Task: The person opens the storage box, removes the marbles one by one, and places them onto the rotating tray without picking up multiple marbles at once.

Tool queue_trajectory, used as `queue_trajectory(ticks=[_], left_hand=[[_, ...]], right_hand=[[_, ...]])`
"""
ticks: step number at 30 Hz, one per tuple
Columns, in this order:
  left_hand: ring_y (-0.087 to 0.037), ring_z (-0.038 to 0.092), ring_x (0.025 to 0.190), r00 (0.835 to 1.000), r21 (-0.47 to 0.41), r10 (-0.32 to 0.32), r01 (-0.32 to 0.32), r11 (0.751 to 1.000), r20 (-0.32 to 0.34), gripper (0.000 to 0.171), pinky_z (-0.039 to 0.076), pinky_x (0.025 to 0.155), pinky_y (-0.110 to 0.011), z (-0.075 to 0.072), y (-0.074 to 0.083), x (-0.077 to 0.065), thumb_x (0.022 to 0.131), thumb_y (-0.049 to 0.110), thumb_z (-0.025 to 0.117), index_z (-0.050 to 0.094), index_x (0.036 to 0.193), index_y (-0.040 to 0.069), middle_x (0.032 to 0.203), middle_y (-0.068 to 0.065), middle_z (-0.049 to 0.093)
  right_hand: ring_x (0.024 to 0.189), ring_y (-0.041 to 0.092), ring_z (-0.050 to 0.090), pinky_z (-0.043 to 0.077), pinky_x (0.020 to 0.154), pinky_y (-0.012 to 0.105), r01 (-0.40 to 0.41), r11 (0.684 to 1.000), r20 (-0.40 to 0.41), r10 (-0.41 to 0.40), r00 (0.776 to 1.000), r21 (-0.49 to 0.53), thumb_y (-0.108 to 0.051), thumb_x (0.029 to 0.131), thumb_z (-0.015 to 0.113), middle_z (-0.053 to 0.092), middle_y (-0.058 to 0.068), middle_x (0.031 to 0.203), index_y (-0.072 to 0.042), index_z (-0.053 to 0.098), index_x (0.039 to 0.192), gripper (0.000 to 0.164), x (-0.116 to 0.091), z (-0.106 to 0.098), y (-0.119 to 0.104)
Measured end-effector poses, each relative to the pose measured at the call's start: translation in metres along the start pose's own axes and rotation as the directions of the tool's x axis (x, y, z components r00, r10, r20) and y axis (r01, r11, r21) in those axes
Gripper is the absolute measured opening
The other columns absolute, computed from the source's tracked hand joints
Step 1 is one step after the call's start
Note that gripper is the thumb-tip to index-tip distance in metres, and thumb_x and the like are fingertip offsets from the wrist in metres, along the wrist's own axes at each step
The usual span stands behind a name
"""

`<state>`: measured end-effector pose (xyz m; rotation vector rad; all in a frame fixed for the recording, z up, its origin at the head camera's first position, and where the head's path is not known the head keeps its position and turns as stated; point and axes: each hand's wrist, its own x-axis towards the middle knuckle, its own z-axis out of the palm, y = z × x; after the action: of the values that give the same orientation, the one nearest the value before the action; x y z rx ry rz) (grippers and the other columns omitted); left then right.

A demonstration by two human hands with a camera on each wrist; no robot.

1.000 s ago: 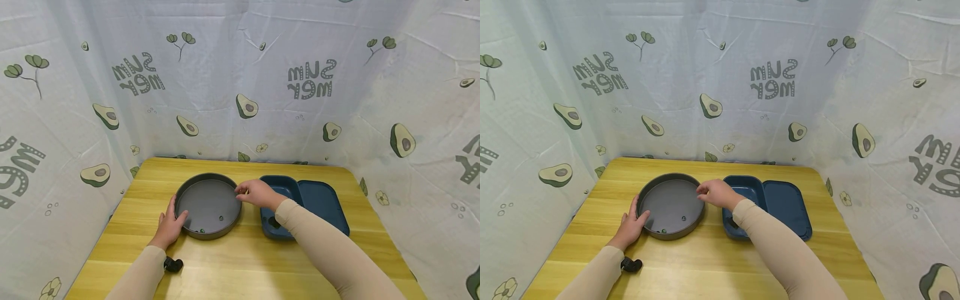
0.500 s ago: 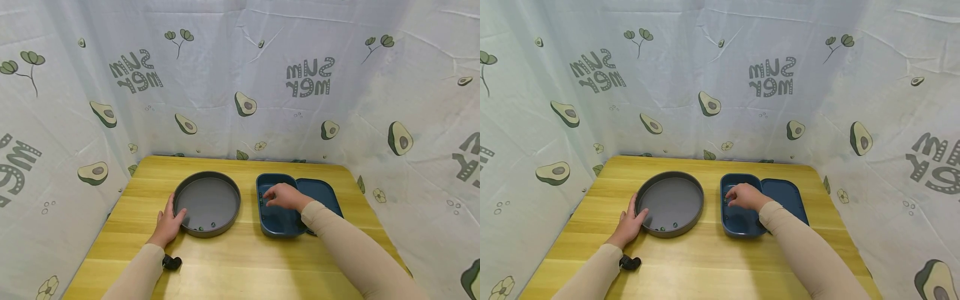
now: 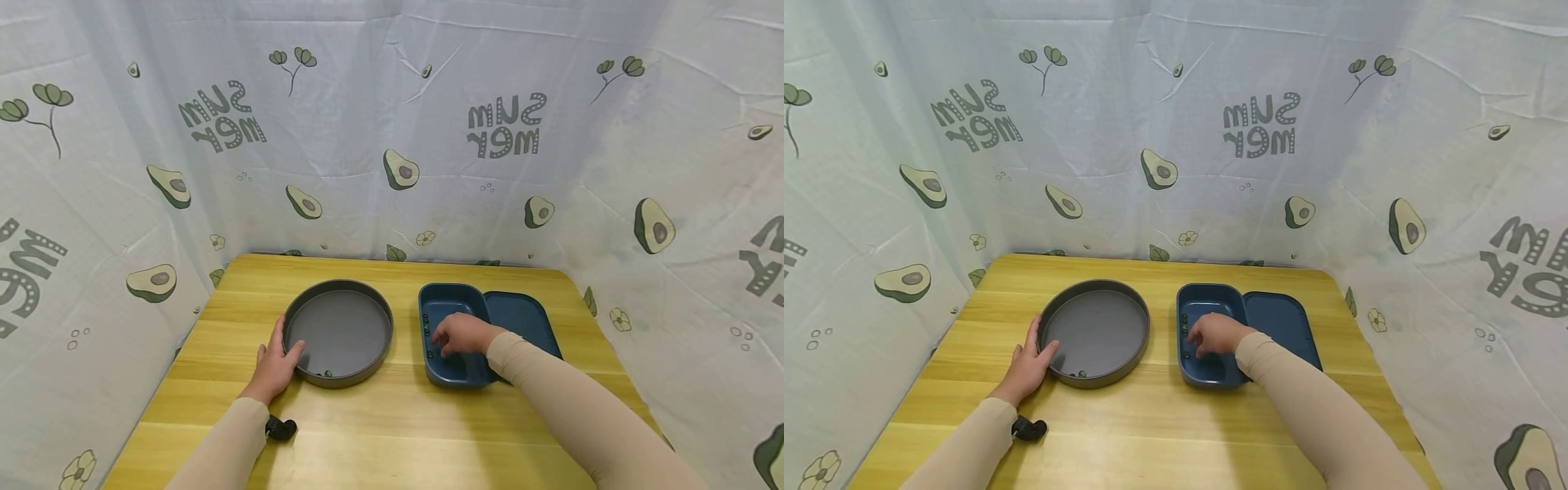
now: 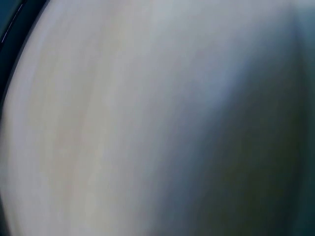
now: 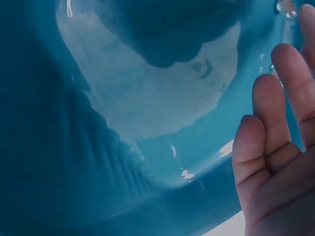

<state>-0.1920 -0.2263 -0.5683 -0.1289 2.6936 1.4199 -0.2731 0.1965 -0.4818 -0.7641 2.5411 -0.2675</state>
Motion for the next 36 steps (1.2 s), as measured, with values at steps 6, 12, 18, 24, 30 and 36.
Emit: queue_trajectory(ticks=[6, 12, 18, 24, 30, 36], left_hand=[[-0.052, 0.012, 0.161, 1.0, -0.006, 0.002, -0.002, 1.0, 0.002, 0.082, -0.014, 0.129, -0.066, 0.0, 0.001, 0.0, 0.112, 0.045, 0.047, -0.007, 0.171, 0.025, 0.178, -0.016, 0.007], [-0.05, 0.011, 0.161, 1.0, -0.015, 0.005, -0.005, 1.0, -0.002, 0.081, -0.015, 0.129, -0.066, -0.001, 0.001, 0.001, 0.112, 0.043, 0.047, -0.006, 0.171, 0.025, 0.179, -0.014, 0.006], [-0.052, 0.013, 0.16, 1.0, -0.015, 0.01, -0.01, 1.0, -0.007, 0.081, -0.014, 0.128, -0.067, 0.002, 0.001, 0.002, 0.113, 0.041, 0.048, -0.005, 0.171, 0.024, 0.178, -0.017, 0.008], [-0.051, 0.017, 0.16, 1.0, -0.007, 0.01, -0.01, 1.0, -0.01, 0.081, -0.015, 0.129, -0.066, 0.003, 0.001, 0.002, 0.112, 0.04, 0.049, -0.005, 0.171, 0.023, 0.178, -0.018, 0.009], [-0.051, 0.015, 0.16, 1.0, -0.014, 0.006, -0.006, 1.0, -0.006, 0.081, -0.015, 0.129, -0.066, 0.002, 0.0, 0.002, 0.112, 0.04, 0.048, -0.006, 0.171, 0.025, 0.178, -0.017, 0.007], [-0.054, 0.004, 0.16, 1.0, -0.015, -0.008, 0.008, 1.0, -0.006, 0.081, -0.013, 0.128, -0.068, 0.0, 0.001, 0.001, 0.112, 0.041, 0.048, -0.006, 0.171, 0.026, 0.178, -0.016, 0.006]], right_hand=[[0.086, 0.006, 0.062, 0.057, 0.08, 0.029, -0.001, 1.0, 0.017, 0.001, 1.0, 0.013, -0.015, 0.088, 0.086, 0.073, -0.008, 0.094, -0.016, 0.081, 0.114, 0.026, 0.007, 0.003, 0.002], [0.084, 0.005, 0.062, 0.057, 0.08, 0.028, 0.02, 1.0, 0.036, -0.019, 0.999, -0.013, -0.015, 0.087, 0.087, 0.074, -0.009, 0.091, -0.017, 0.082, 0.111, 0.024, 0.016, 0.006, 0.004], [0.083, 0.004, 0.066, 0.059, 0.078, 0.027, 0.017, 1.0, 0.065, -0.018, 0.998, 0.005, -0.016, 0.086, 0.088, 0.076, -0.008, 0.092, -0.017, 0.082, 0.107, 0.022, 0.023, 0.009, 0.006], [0.078, 0.004, 0.063, 0.055, 0.073, 0.025, 0.008, 1.0, 0.078, -0.01, 0.997, 0.028, -0.015, 0.086, 0.088, 0.074, -0.01, 0.087, -0.019, 0.082, 0.101, 0.017, 0.028, 0.014, 0.01], [0.073, 0.005, 0.06, 0.052, 0.069, 0.025, 0.003, 0.998, 0.07, -0.008, 0.998, 0.06, -0.015, 0.085, 0.088, 0.071, -0.012, 0.079, -0.022, 0.079, 0.09, 0.013, 0.032, 0.017, 0.012], [0.071, 0.005, 0.059, 0.051, 0.067, 0.024, 0.023, 0.996, 0.06, -0.028, 0.998, 0.085, -0.014, 0.086, 0.088, 0.071, -0.011, 0.077, -0.021, 0.077, 0.086, 0.013, 0.036, 0.02, 0.011]])
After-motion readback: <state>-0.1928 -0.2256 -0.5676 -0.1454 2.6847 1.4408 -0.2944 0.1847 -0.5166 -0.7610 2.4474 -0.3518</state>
